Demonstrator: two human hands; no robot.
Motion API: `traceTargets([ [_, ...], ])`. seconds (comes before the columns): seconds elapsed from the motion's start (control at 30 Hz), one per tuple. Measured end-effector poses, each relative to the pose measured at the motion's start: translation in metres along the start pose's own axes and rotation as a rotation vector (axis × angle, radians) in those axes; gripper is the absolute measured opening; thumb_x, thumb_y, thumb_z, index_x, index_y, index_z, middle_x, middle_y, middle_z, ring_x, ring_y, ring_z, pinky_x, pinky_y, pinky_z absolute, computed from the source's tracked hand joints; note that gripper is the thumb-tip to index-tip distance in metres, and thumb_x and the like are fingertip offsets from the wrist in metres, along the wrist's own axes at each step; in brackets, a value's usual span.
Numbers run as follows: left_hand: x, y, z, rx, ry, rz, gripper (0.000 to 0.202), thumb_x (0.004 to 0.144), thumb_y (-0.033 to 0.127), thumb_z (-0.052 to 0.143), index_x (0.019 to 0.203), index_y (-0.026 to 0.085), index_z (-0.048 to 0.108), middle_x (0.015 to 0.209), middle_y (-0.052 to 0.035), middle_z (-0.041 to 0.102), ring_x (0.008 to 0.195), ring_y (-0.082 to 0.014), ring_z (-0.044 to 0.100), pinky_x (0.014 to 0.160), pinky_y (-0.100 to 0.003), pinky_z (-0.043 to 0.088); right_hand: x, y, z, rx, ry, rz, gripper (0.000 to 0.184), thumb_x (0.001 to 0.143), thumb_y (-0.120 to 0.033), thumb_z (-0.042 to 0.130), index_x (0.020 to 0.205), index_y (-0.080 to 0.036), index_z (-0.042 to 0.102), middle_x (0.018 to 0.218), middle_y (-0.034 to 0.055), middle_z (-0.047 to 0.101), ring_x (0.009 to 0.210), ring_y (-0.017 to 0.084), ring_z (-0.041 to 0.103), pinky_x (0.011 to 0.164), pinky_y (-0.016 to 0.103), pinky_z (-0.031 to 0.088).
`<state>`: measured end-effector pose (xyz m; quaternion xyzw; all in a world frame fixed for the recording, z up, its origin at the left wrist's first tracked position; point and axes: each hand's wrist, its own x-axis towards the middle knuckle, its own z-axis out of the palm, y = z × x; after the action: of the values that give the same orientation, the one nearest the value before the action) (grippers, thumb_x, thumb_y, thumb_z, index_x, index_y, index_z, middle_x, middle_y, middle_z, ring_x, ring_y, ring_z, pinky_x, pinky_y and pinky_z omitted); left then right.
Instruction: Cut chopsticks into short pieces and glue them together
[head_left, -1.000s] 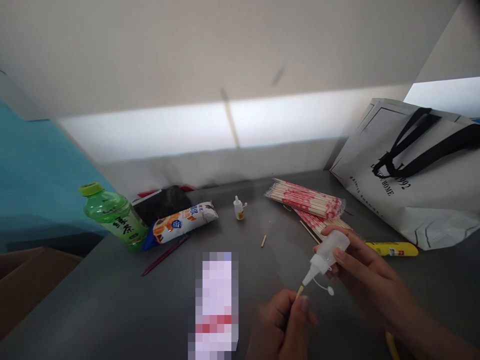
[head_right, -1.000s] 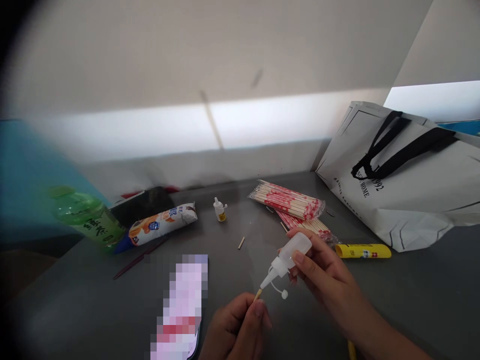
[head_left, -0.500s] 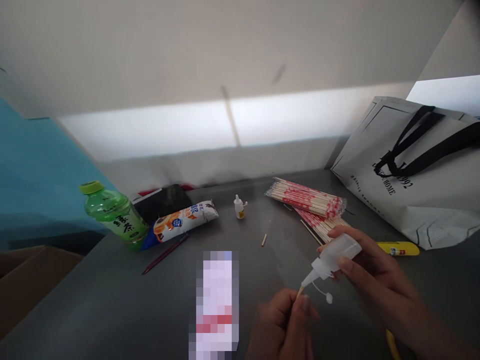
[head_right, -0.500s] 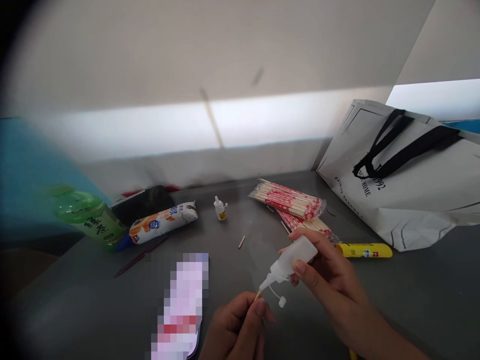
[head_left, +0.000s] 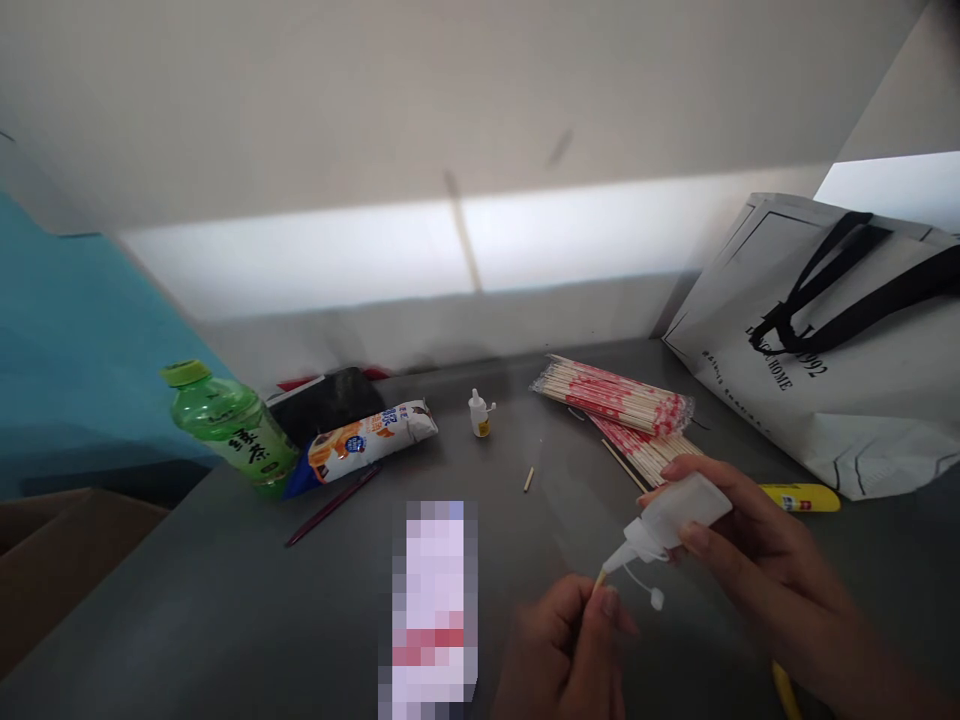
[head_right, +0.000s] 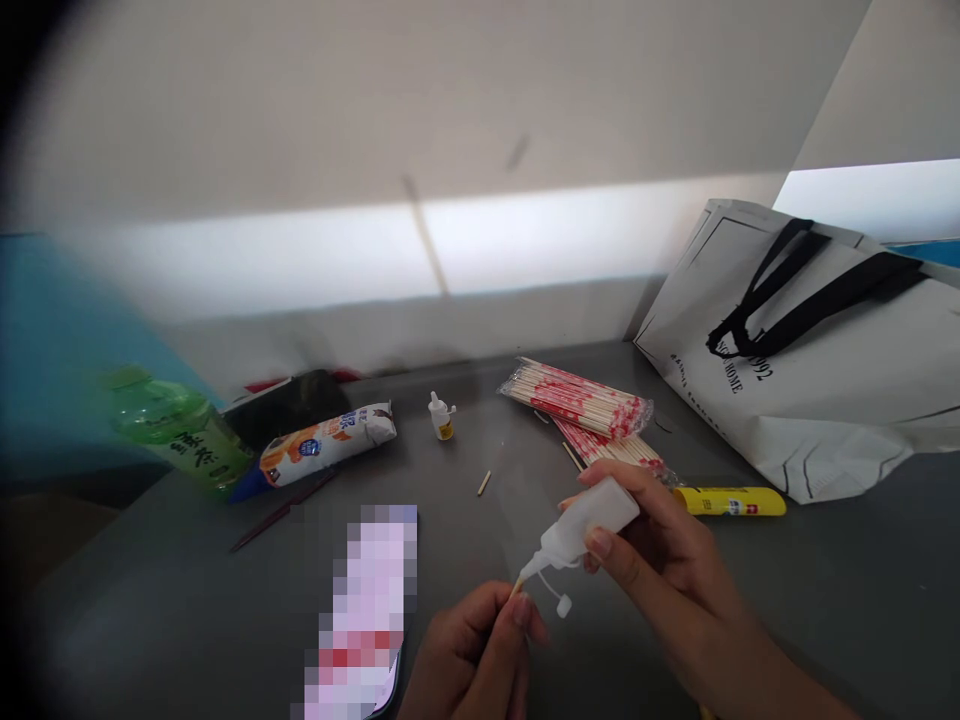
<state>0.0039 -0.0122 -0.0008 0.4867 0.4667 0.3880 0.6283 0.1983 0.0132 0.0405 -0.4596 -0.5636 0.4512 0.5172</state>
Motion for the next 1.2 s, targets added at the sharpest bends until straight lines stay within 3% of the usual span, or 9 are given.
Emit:
traceTargets([
  [0.4, 0.001, -0.003, 0.001, 0.022, 0.022, -0.001, 0.072, 0.081, 0.088, 0.05, 0.08, 0.018, 0.065, 0.04, 0.0084, 0.039, 0.037, -0.0086, 0.036, 0.039, -0.02, 0.023, 0.001, 0.002, -0.001, -0.023, 0.002, -0.062, 0.032, 0.092, -0.042, 0.073, 0.123, -0.039, 0.065, 0.104, 0.0001, 0.077, 0.08, 0.017, 0.07, 0.072, 0.021, 0.062],
  [0.67, 0.001, -0.003, 0.001, -0.001, 0.004, 0.022, 0.068, 0.083, 0.086, 0.05, 0.08, 0.018, 0.063, 0.041, 0.0086, 0.039, 0.037, -0.0088, 0.036, 0.039, -0.02, 0.022, -0.001, 0.003, -0.001, -0.025, 0.036, -0.011, 0.035, 0.089, -0.044, 0.075, 0.122, -0.037, 0.067, 0.106, 0.003, 0.075, 0.08, 0.022, 0.068, 0.072, 0.03, 0.063],
  [0.93, 0.001, -0.003, -0.001, 0.005, -0.01, 0.022, 0.067, 0.086, 0.084, 0.048, 0.082, 0.019, 0.063, 0.04, 0.0087, 0.04, 0.037, -0.009, 0.037, 0.039, -0.02, 0.023, 0.002, -0.002, 0.002, -0.007, 0.01, 0.022, 0.039, 0.092, -0.045, 0.072, 0.129, -0.038, 0.063, 0.108, 0.0029, 0.074, 0.088, 0.023, 0.067, 0.077, 0.031, 0.061],
  [1.2, 0.01, -0.018, 0.0, -0.023, 0.014, 0.107, 0.068, 0.084, 0.085, 0.05, 0.077, 0.019, 0.062, 0.045, 0.0086, 0.035, 0.042, -0.0096, 0.032, 0.043, -0.024, 0.017, 0.012, 0.014, 0.003, 0.072, 0.026, 0.032, 0.046, 0.092, -0.047, 0.072, 0.135, -0.035, 0.063, 0.109, 0.0056, 0.077, 0.088, 0.023, 0.069, 0.079, 0.036, 0.06],
])
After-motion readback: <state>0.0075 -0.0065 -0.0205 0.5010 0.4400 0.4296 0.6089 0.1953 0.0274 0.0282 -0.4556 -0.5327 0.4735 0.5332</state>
